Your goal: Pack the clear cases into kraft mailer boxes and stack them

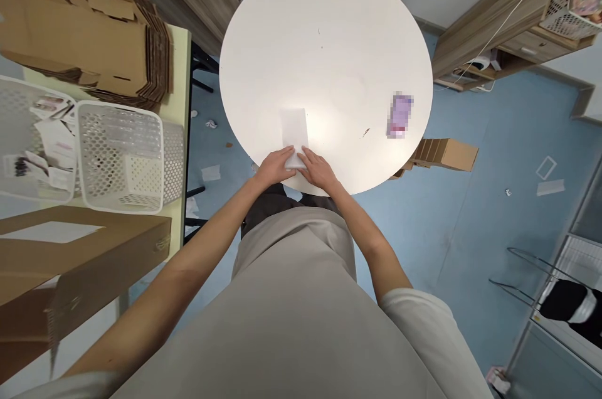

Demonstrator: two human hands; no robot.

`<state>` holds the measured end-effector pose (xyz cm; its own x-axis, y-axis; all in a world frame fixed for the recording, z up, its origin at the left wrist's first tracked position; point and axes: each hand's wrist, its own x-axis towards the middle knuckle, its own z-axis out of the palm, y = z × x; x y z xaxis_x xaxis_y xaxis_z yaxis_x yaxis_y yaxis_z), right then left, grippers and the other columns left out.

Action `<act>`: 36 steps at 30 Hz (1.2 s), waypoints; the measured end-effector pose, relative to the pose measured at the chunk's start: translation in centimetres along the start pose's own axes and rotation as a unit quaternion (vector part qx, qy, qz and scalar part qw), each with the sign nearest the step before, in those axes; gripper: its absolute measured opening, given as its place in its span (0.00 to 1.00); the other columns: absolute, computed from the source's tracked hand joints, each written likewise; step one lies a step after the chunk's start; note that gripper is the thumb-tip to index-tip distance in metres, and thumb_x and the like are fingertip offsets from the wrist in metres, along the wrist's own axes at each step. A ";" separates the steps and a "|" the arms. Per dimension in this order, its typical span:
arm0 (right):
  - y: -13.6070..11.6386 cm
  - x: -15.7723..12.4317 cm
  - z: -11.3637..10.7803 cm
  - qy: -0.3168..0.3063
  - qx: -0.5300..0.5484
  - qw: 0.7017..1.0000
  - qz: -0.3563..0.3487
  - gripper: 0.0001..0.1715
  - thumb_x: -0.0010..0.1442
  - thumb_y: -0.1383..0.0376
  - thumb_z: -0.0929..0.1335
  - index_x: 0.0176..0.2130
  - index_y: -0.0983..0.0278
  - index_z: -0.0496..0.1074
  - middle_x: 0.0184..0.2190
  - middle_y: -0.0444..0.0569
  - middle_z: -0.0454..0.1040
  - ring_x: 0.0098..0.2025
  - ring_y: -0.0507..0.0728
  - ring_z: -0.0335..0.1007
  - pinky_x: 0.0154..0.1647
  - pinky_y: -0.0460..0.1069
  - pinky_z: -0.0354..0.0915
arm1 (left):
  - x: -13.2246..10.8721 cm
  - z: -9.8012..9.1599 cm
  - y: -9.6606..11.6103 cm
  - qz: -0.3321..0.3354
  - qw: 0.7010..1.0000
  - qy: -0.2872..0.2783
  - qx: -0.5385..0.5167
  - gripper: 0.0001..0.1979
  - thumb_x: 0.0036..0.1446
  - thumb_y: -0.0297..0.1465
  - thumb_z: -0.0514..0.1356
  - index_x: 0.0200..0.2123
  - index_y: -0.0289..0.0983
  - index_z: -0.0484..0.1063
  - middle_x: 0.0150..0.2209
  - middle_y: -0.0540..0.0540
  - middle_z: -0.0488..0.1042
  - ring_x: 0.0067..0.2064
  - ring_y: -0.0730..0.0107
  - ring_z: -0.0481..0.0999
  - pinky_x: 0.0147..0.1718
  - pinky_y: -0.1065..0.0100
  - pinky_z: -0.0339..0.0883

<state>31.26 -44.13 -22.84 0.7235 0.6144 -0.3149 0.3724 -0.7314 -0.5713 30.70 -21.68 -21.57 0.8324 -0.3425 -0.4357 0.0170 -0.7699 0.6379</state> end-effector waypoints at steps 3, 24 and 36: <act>-0.1 -0.1 -0.9 0.007 0.027 0.999 0.021 0.31 0.82 0.54 0.62 0.75 0.63 0.66 0.79 0.60 0.63 0.78 0.68 0.64 0.74 0.63 0.68 | -0.2 -0.7 -0.1 -0.069 0.996 0.001 -0.050 0.36 0.65 0.42 0.67 0.74 0.37 0.72 0.76 0.39 0.70 0.76 0.43 0.70 0.75 0.53 0.63; -0.8 8.7 -3.6 0.073 0.020 0.967 0.244 0.17 0.77 0.53 0.69 0.57 0.62 0.71 0.58 0.62 0.78 0.58 0.70 0.76 0.57 0.64 0.76 | 4.7 -2.7 2.5 -0.284 0.950 0.134 0.004 0.19 0.72 0.38 0.63 0.60 0.37 0.75 0.58 0.31 0.79 0.60 0.38 0.78 0.58 0.45 0.74; 0.5 6.0 -2.6 -0.004 -0.045 0.999 0.008 0.38 0.75 0.60 0.70 0.77 0.65 0.61 0.82 0.64 0.56 0.84 0.70 0.51 0.78 0.68 0.64 | 3.9 -1.4 -0.2 0.010 0.999 0.045 0.023 0.44 0.59 0.27 0.62 0.78 0.28 0.58 0.82 0.29 0.55 0.83 0.42 0.53 0.82 0.45 0.44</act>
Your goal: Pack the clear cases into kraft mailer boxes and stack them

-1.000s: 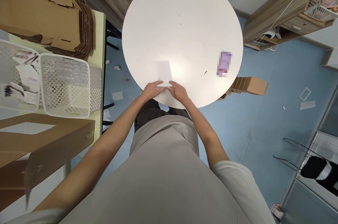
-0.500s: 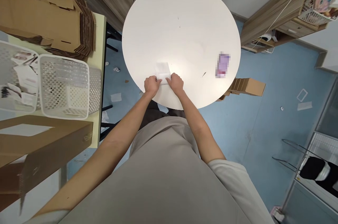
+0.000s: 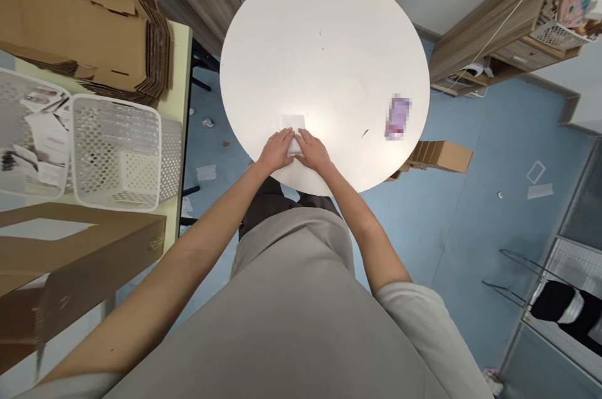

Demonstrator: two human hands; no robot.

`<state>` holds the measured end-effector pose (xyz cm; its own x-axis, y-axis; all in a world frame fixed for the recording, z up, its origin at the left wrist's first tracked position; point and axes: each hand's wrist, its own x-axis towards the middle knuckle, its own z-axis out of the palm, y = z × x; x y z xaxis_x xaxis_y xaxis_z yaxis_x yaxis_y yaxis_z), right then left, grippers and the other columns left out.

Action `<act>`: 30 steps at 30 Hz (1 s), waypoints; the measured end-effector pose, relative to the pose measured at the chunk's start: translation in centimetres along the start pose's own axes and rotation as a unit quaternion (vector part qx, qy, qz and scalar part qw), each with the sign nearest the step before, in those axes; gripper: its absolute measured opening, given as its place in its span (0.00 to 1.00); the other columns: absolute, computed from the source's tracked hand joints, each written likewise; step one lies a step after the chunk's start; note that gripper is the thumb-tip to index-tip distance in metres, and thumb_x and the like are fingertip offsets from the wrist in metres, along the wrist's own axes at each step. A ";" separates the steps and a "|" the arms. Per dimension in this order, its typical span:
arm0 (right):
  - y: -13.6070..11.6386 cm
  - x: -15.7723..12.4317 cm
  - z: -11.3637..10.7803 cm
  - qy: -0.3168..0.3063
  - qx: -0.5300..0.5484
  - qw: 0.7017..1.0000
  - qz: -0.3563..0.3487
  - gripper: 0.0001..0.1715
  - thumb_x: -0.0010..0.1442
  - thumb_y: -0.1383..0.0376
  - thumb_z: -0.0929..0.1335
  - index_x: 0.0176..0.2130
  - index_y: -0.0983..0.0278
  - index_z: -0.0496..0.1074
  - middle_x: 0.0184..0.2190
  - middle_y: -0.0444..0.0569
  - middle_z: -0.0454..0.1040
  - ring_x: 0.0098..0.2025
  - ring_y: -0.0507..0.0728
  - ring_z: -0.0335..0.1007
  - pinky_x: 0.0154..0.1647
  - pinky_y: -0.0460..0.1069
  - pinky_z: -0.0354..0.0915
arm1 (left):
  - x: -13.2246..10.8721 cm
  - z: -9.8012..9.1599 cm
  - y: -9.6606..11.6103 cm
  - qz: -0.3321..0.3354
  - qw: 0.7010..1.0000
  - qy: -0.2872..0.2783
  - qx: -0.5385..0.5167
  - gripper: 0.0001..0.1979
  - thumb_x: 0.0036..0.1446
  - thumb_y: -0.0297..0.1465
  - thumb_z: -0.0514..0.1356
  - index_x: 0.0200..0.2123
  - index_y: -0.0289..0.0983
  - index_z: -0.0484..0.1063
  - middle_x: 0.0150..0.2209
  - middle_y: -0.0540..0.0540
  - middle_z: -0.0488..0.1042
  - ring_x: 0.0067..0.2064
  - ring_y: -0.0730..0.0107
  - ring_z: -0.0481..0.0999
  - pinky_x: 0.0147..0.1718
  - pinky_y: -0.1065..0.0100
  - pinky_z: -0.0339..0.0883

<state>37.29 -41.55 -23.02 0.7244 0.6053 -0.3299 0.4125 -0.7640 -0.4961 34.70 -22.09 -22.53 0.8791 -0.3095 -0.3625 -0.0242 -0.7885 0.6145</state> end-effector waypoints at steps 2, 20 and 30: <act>-0.5 -1.5 0.7 -0.003 -0.011 1.000 0.008 0.38 0.75 0.61 0.70 0.77 0.65 0.61 0.82 0.65 0.54 0.84 0.71 0.51 0.78 0.68 0.63 | -1.0 0.2 -0.2 0.012 1.000 -0.015 0.015 0.44 0.59 0.25 0.61 0.79 0.29 0.59 0.82 0.31 0.55 0.83 0.46 0.54 0.82 0.46 0.43; 0.4 0.4 -0.9 0.040 0.036 0.992 0.112 0.31 0.82 0.45 0.59 0.57 0.65 0.78 0.56 0.63 0.78 0.58 0.71 0.74 0.59 0.64 0.76 | 0.0 -1.9 -0.6 -0.209 0.970 0.055 -0.111 0.19 0.71 0.48 0.61 0.46 0.39 0.82 0.45 0.37 0.86 0.50 0.46 0.83 0.53 0.54 0.75; 1.6 4.5 -0.9 0.072 0.061 0.981 0.170 0.34 0.76 0.49 0.70 0.71 0.64 0.68 0.67 0.68 0.69 0.71 0.78 0.62 0.69 0.74 0.68 | -1.9 0.7 1.1 -0.351 0.899 0.148 -0.216 0.19 0.71 0.36 0.64 0.62 0.39 0.73 0.60 0.36 0.80 0.57 0.54 0.84 0.63 0.53 0.74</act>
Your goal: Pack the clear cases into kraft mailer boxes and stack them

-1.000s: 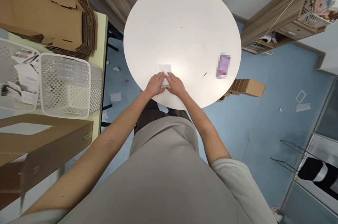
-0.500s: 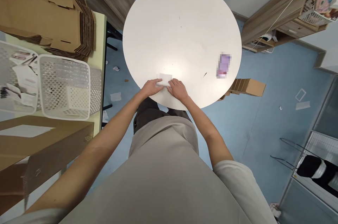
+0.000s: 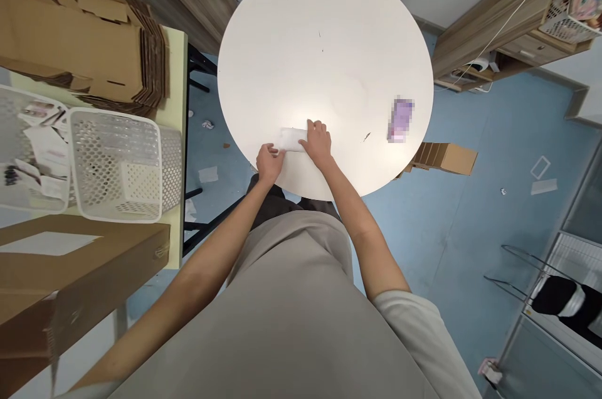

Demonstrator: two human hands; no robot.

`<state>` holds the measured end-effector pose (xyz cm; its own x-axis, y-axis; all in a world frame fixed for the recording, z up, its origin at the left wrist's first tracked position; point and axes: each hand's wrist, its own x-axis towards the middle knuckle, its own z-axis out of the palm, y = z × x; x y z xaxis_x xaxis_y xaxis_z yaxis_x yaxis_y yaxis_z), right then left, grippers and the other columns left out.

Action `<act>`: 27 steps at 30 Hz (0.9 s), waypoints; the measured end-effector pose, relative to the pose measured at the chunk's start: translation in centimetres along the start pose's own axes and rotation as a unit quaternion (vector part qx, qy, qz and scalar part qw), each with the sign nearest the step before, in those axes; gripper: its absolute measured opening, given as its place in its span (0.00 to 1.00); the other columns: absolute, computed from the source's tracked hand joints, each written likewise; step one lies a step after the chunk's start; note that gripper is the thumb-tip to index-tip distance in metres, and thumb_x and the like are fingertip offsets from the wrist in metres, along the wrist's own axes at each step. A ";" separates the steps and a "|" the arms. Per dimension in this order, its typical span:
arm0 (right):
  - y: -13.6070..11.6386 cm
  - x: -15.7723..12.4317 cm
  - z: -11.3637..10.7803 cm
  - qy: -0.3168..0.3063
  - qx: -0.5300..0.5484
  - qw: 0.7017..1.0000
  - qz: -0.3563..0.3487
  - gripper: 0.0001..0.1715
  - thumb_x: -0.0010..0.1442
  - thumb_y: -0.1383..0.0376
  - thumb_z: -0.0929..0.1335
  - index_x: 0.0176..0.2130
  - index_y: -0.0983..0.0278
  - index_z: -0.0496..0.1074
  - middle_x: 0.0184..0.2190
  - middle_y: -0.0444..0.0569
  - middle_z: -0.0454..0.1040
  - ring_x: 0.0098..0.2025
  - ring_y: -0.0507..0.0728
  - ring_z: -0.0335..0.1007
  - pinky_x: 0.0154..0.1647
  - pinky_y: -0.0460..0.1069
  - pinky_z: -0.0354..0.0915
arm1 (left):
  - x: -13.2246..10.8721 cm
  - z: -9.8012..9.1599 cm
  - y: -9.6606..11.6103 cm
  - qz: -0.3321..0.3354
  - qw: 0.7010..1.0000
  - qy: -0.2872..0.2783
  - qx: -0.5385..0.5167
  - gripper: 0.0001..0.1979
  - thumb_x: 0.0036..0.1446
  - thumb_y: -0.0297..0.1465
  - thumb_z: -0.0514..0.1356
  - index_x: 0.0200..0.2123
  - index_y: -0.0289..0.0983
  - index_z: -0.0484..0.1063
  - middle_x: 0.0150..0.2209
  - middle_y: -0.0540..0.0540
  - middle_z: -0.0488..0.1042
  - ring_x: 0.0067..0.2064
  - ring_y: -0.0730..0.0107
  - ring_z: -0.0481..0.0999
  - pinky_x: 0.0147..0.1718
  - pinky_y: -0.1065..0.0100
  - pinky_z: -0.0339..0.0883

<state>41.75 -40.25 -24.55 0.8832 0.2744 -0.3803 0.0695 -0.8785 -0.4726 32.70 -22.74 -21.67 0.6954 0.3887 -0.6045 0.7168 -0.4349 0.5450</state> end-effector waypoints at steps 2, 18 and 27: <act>-0.5 0.8 -0.6 -0.021 -0.009 0.998 -0.058 0.33 0.76 0.54 0.71 0.73 0.62 0.67 0.70 0.66 0.68 0.72 0.77 0.62 0.72 0.74 0.66 | -0.9 0.6 -0.1 -0.090 0.992 -0.009 -0.093 0.22 0.71 0.35 0.66 0.64 0.37 0.71 0.59 0.35 0.81 0.56 0.56 0.85 0.62 0.53 0.77; -7.6 -1.9 3.1 0.023 0.062 0.986 0.154 0.21 0.76 0.50 0.68 0.56 0.61 0.75 0.55 0.59 0.81 0.50 0.64 0.82 0.53 0.59 0.80 | 4.1 -3.0 2.5 -0.060 0.988 -0.006 -0.145 0.17 0.67 0.32 0.68 0.58 0.36 0.80 0.60 0.33 0.83 0.60 0.49 0.84 0.66 0.50 0.75; -16.0 11.5 3.2 0.083 0.100 0.976 0.173 0.19 0.78 0.52 0.66 0.58 0.62 0.73 0.58 0.61 0.77 0.54 0.66 0.79 0.54 0.59 0.77 | 18.1 -11.7 6.3 0.061 0.997 0.013 -0.047 0.16 0.68 0.31 0.66 0.58 0.37 0.80 0.60 0.38 0.84 0.57 0.55 0.85 0.62 0.58 0.74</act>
<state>49.31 -21.74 -23.90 0.9020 -0.1079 -0.4180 -0.3241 -0.8088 -0.4907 50.36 -8.92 -22.41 0.7784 0.3584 -0.5155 0.6271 -0.4035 0.6663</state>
